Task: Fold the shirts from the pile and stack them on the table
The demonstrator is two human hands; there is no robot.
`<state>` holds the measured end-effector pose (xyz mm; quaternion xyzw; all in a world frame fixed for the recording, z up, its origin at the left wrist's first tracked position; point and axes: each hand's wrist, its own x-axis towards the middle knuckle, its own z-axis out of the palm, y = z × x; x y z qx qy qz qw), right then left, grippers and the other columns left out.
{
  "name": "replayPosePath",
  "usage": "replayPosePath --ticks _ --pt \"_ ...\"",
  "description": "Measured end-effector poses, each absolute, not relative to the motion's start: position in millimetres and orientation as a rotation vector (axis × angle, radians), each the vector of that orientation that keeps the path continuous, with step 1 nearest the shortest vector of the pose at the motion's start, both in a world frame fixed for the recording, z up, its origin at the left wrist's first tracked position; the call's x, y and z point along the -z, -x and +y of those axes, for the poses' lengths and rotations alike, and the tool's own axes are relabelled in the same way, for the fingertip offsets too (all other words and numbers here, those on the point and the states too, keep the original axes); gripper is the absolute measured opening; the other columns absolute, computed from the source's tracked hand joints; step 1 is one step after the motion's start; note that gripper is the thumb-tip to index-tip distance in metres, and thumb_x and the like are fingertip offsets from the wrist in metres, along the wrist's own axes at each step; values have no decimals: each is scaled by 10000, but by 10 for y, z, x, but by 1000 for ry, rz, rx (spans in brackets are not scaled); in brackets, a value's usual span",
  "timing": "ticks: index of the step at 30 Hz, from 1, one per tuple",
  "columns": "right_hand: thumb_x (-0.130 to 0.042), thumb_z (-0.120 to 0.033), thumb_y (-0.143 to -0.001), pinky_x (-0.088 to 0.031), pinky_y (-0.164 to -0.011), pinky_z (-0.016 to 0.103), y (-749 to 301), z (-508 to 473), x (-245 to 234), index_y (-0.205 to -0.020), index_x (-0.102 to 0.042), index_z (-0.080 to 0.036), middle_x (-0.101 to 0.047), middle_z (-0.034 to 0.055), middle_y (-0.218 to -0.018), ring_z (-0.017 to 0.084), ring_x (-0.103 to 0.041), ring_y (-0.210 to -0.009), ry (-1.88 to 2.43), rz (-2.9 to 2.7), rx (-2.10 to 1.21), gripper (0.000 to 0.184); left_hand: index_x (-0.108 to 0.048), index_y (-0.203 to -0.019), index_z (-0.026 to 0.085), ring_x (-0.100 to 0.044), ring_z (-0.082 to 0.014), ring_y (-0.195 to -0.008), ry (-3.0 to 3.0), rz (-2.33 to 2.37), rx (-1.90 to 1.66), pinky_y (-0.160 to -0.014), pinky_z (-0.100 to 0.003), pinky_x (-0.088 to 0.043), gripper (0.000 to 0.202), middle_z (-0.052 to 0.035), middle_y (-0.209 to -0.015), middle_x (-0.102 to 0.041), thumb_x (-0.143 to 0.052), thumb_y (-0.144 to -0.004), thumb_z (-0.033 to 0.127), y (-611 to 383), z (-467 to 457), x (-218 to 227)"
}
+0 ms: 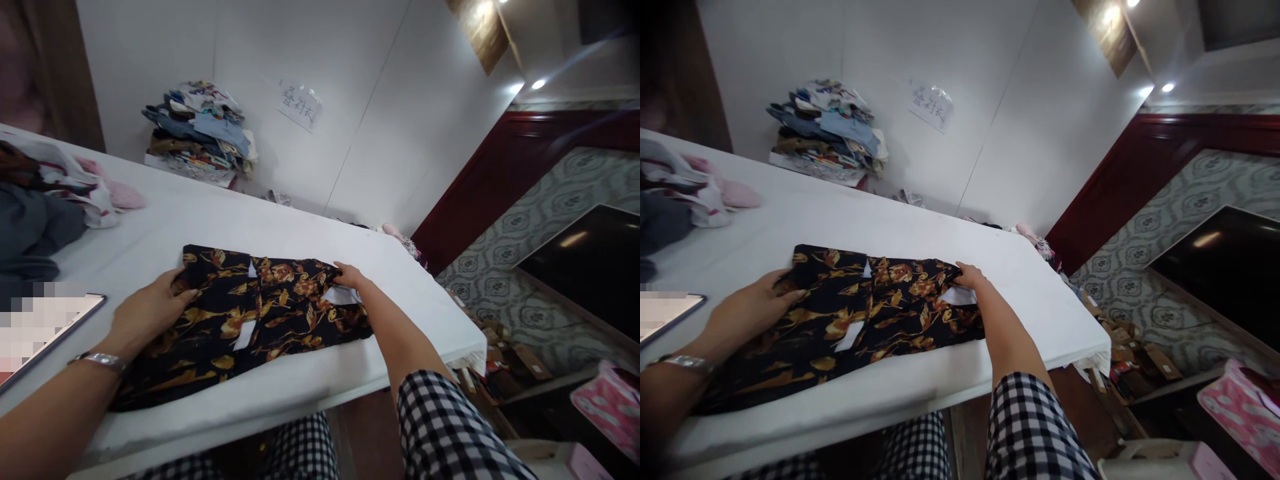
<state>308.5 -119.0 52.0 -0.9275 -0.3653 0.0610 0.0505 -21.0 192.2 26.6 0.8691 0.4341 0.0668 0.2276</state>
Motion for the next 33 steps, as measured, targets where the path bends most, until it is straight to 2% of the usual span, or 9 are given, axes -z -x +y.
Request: replayPosePath --ticks 3,7,13,18,21,24,29,33 --pt "-661 -304 -746 -468 -951 288 -3092 -1198 -475 -1461 -370 -275 -624 14 -1301 207 -617 -1112 2773 -1105 -173 773 -360 -1412 317 -635 -316 -1006 -2436 1188 -159 -782 -378 -472 628 -82 -1229 -659 -368 -838 573 208 1922 -264" --pt "-671 -251 -725 -463 -947 289 -3077 -1210 -509 -1437 -412 -276 -649 12 -1256 211 -622 -1087 2751 -1075 -129 759 -353 -1419 302 -632 -311 -1035 -2434 1183 -144 -790 -364 -469 633 -91 -1257 -641 -356 -846 569 218 1909 -290" --pt "-632 -146 -729 -456 -912 355 -3042 -1281 -644 -1397 -470 -205 -710 64 -1030 255 -637 -990 2772 -975 -40 690 -360 -1417 287 -628 -320 -1041 -2427 1180 -143 -805 -379 -473 617 -96 -1266 -636 -357 -858 547 221 1900 -319" --pt "-630 -146 -752 -488 -769 258 -2979 -1328 -679 -1345 -478 -217 -692 31 -1015 172 -644 -865 2685 -898 -47 617 -360 -1420 264 -614 -357 -1071 -2430 1128 -142 -828 -410 -472 663 -138 -1279 -613 -327 -851 601 232 1894 -331" --pt "-629 -211 -790 -483 -624 217 -2959 -1352 -673 -1263 -506 -207 -695 -6 -862 128 -630 -681 2631 -857 -129 489 -353 -1429 257 -611 -359 -1081 -2425 1118 -145 -833 -421 -476 676 -142 -1282 -610 -342 -847 602 238 1886 -350" --pt "-681 -287 -765 -458 -551 217 -2974 -1364 -658 -1102 -585 -191 -670 -22 -716 126 -593 -575 2617 -819 -188 363 -348 -1432 242 -607 -365 -1091 -2433 1127 -138 -840 -428 -476 681 -151 -1290 -602 -332 -853 601 235 1876 -374" --pt "-764 -247 -644 -460 -601 222 -3011 -1361 -652 -791 -688 -203 -673 -25 -659 137 -597 -607 2615 -830 -264 171 -352 -1425 227 -603 -372 -1097 -2425 1105 -141 -855 -425 -469 680 -159 -1285 -603 -326 -856 599 239 1875 -386" --pt "-722 -160 -635 -483 -636 217 -3004 -1419 -714 -768 -742 -225 -714 -28 -703 146 -626 -650 2581 -852 -326 150 -360 -1424 220 -600 -374 -1106 -2419 1095 -165 -860 -431 -471 671 -164 -1309 -590 -335 -858 581 248 1886 -370"
